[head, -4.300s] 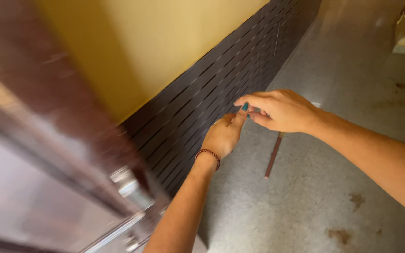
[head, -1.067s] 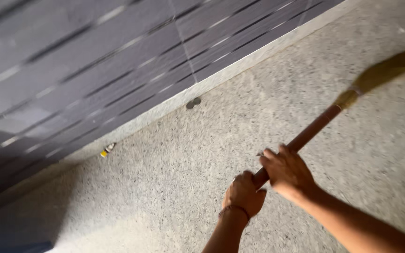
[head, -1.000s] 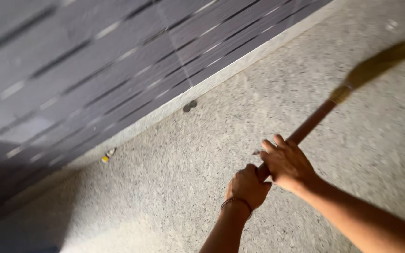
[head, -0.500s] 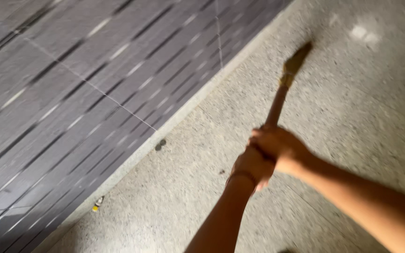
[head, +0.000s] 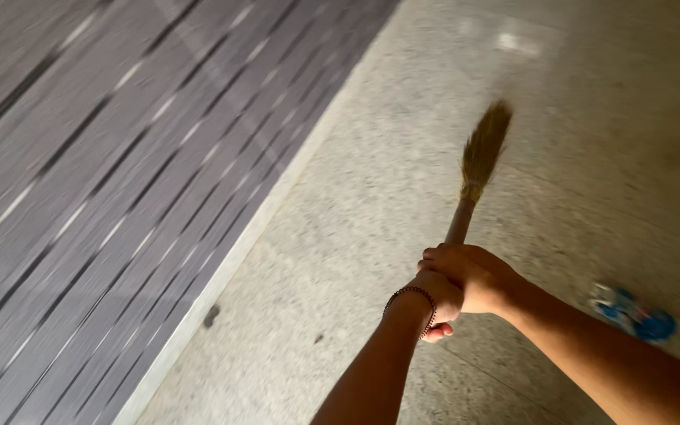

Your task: The person sweeps a tiled floor using a broom, moving debris and a plastic wrapper toward a corner. The person sweeps around a staircase and under a shelf containing electronic equipment.

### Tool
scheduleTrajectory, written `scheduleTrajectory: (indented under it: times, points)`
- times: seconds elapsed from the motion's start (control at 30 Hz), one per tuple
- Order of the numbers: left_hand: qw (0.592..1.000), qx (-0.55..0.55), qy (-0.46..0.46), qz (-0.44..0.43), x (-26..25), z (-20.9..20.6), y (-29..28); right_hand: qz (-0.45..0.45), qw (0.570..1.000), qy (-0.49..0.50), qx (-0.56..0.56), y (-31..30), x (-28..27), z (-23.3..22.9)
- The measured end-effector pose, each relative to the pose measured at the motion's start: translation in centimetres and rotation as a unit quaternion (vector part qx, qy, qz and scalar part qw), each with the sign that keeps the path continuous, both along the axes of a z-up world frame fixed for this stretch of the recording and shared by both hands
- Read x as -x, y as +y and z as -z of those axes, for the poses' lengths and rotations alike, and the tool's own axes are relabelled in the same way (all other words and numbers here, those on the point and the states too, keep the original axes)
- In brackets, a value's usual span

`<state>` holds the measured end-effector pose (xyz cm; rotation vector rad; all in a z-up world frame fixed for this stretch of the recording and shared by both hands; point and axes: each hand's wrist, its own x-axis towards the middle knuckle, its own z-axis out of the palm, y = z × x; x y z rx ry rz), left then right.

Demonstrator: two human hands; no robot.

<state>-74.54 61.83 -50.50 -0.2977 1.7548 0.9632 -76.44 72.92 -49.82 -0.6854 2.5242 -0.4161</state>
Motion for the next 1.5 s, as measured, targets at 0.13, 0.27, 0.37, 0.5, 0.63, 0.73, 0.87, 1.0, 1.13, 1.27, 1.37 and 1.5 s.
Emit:
scheduleTrajectory:
  times: [0.13, 0.27, 0.37, 0.5, 0.63, 0.73, 0.87, 1.0, 1.13, 1.27, 1.37, 1.5]
  points:
    - [0.998, 0.0, -0.008, 0.061, 2.5, -1.3, 4.5, 0.06, 0.998, -0.003, 0.009, 4.4, 1.0, -1.7]
    - [0.991, -0.006, 0.002, 0.137, 5.2, -1.1, 7.3, 0.151, 0.988, -0.016, 0.012, 7.3, 2.1, -2.6]
    - [0.983, -0.007, 0.013, 0.186, 7.2, -1.6, 7.8, 0.175, 0.982, -0.029, -0.062, 8.0, 3.0, -3.1]
    - [0.962, 0.001, 0.03, 0.271, 10.8, -4.1, 7.8, 0.252, 0.965, -0.005, -0.071, 7.8, 4.1, -3.7]
    - [0.93, 0.012, 0.115, 0.349, 14.9, -8.0, 8.2, 0.303, 0.949, 0.057, -0.059, 7.6, 7.0, -4.4]
    - [0.898, 0.021, 0.187, 0.398, 17.2, -9.5, 8.4, 0.356, 0.928, 0.105, -0.033, 8.5, 8.5, -4.7]
    - [0.85, -0.034, 0.38, 0.364, 18.5, -10.5, 10.5, 0.405, 0.908, 0.101, -0.023, 11.5, 9.4, -5.5]
    - [0.799, -0.101, 0.466, 0.366, 19.5, -13.1, 13.1, 0.467, 0.881, 0.071, 0.011, 14.4, 10.2, -5.8]
    - [0.725, -0.147, 0.515, 0.434, 23.3, -15.4, 16.6, 0.531, 0.845, 0.056, 0.033, 18.1, 12.3, -7.8]
    - [0.67, -0.284, 0.506, 0.463, 27.7, -16.9, 21.2, 0.568, 0.815, 0.067, 0.091, 21.6, 14.1, -10.2]
    - [0.648, -0.319, 0.489, 0.489, 28.9, -17.6, 25.1, 0.634, 0.762, 0.047, 0.124, 24.4, 14.7, -10.7]
    - [0.655, -0.314, 0.496, 0.476, 28.8, -18.9, 29.4, 0.674, 0.714, 0.069, 0.18, 27.7, 14.6, -10.2]
